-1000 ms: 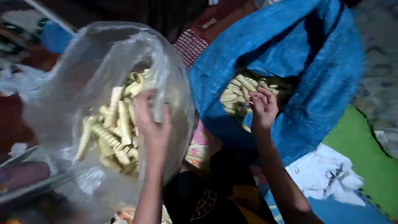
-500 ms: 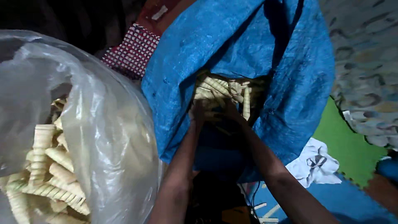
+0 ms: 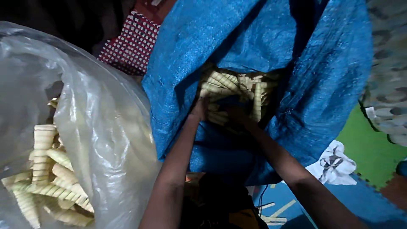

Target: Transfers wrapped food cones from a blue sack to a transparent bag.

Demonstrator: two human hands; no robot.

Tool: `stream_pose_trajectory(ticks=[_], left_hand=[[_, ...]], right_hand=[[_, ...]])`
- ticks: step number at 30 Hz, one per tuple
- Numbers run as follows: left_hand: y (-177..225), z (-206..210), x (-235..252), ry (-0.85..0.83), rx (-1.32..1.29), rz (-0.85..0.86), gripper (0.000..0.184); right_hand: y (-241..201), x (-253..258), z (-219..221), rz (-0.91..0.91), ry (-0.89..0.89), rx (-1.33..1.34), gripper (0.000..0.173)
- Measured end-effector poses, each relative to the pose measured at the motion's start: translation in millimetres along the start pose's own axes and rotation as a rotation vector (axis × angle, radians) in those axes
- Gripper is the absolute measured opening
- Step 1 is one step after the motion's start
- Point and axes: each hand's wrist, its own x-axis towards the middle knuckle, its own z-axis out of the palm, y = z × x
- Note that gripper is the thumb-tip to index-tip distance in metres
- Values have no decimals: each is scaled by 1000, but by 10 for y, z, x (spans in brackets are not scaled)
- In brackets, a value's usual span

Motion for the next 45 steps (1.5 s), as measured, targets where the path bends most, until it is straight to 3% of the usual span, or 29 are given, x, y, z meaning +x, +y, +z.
stream_pose_trajectory(ticks=[2,3,5,8,10,12,14,16,18,20,22,24,26,28,30,32,34,36,38,40,41,43,45], left_hand=[[-23,-5,105,62,-331,-109,56],[-82,41,180,81,-437,-151,52],[-151,10,175,58,-374,-138,60],[-207,-68,27,70,-320,26,55],[-182,-143,-101,124,-390,118,50],[-27,-272,-268,232,-499,171,48],[251,-480,-541,434,-601,292,41],[553,-634,-1051,521,-660,349,40],[706,-689,-1676,632,-651,408,38],[663,-672,-2287,763,-724,370,31],[493,-541,-2946,879,-957,238,35],[196,-356,-3508,1013,-1204,226,50],[-100,-145,-3990,1162,-1319,200,52],[-238,63,-4387,1306,-1352,80,48],[-256,259,-4651,1436,-1380,-61,38],[-231,404,-4794,1530,-1427,-172,21],[-228,489,-4855,1569,-1494,-243,18],[-249,492,-4838,1595,-1529,-288,20],[-298,456,-4843,1603,-1492,-283,19],[-392,396,-4939,1632,-1411,-269,23],[-446,375,-5017,1661,-1371,-283,26],[-543,322,-5195,1740,-1296,-347,29],[-629,247,-5347,1795,-1198,-384,32]], right_hand=[[-27,86,96,-54,-6,76,81],[-43,88,87,-43,-8,99,76],[-41,52,3,7,-35,110,60],[120,-199,-201,61,-115,188,61],[183,-567,-386,87,-8,377,66],[197,-975,-510,64,229,636,63],[116,-1237,-626,-6,398,843,79],[-34,-1399,-671,-106,519,961,78],[-158,-1472,-746,-168,576,866,68],[-275,-1459,-850,-135,482,570,56],[-358,-1290,-854,-86,246,287,47],[-338,-988,-697,-123,28,27,50],[-352,-663,-526,-172,-143,-158,55],[-310,-346,-320,-258,-163,-85,53],[-264,-54,-86,-302,-134,156,55],[-468,18,-68,-178,-190,295,70],[-606,45,-59,-49,-220,381,82],[-598,113,-26,-15,-215,427,77],[-604,46,-93,-8,-193,433,59],[-667,-266,-302,-12,-95,433,59],[-684,-526,-449,-1,16,465,68],[-655,-1113,-715,-16,342,642,78],[-696,-1618,-949,-246,670,1020,68]])
